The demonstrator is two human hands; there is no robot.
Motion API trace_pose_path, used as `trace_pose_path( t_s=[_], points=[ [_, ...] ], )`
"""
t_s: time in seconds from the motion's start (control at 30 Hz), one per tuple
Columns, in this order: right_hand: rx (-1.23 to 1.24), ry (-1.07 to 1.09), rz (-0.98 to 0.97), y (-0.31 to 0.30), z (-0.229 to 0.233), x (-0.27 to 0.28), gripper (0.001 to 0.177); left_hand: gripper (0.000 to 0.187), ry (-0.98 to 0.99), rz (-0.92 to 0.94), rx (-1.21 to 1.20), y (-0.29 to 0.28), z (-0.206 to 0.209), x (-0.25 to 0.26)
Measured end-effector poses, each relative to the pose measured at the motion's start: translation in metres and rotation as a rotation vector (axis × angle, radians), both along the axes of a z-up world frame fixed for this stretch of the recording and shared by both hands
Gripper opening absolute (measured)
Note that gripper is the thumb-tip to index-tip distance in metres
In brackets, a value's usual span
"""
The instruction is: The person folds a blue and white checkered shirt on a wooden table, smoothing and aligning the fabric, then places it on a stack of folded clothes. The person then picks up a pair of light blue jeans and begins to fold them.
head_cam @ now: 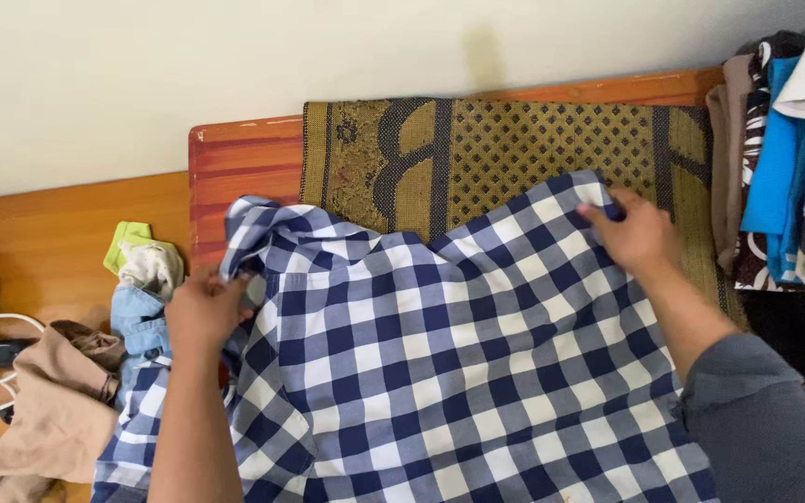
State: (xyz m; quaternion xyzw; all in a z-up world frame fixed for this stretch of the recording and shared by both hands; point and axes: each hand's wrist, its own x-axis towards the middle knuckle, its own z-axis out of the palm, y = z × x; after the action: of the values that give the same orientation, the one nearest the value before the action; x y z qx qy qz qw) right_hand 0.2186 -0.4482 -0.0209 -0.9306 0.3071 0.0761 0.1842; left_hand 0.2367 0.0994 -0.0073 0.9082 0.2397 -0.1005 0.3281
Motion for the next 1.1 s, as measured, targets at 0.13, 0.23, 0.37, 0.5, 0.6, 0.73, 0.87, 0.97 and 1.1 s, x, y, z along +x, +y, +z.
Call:
trace_pose_path(
  t_s=[0.13,0.23,0.37,0.5,0.6,0.73,0.87,0.97,1.1],
  points=[
    [0.161,-0.099,-0.108,-0.024,-0.01,0.013,0.037,0.015,-0.311,0.078,-0.178,0.021,-0.021,0.015],
    [0.537,-0.492,-0.265,-0.054,-0.025,0.028,0.028,0.017,-0.696,0.135,-0.643,0.04,-0.025,0.038],
    [0.842,-0.884,-0.193,-0.066,-0.038,0.039,0.03,0.036,-0.93,-0.107,-0.752,0.054,-0.009,0.066],
    [0.327,-0.859,0.226,-0.041,-0.028,0.027,0.071,0.08,-0.796,-0.332,-0.374,0.032,0.008,0.066],
    [0.091,-0.651,0.336,-0.01,-0.018,0.006,0.088,0.103,-0.556,-0.283,0.039,-0.011,0.009,0.037],
    [-0.112,-0.214,0.402,0.029,-0.022,-0.02,0.079,0.097,-0.316,-0.237,0.437,-0.088,-0.008,-0.032],
    [-0.2,-0.116,0.426,0.032,-0.032,-0.04,0.076,0.086,0.069,-0.335,0.509,-0.098,-0.018,-0.073],
    [-0.21,-0.096,0.479,0.016,-0.04,-0.049,0.077,0.082,-0.007,-0.35,0.55,-0.07,-0.029,-0.08],
    [-0.271,-0.011,0.473,-0.017,-0.048,-0.065,0.075,0.078,-0.084,-0.321,0.506,-0.038,-0.045,-0.084]
  ],
)
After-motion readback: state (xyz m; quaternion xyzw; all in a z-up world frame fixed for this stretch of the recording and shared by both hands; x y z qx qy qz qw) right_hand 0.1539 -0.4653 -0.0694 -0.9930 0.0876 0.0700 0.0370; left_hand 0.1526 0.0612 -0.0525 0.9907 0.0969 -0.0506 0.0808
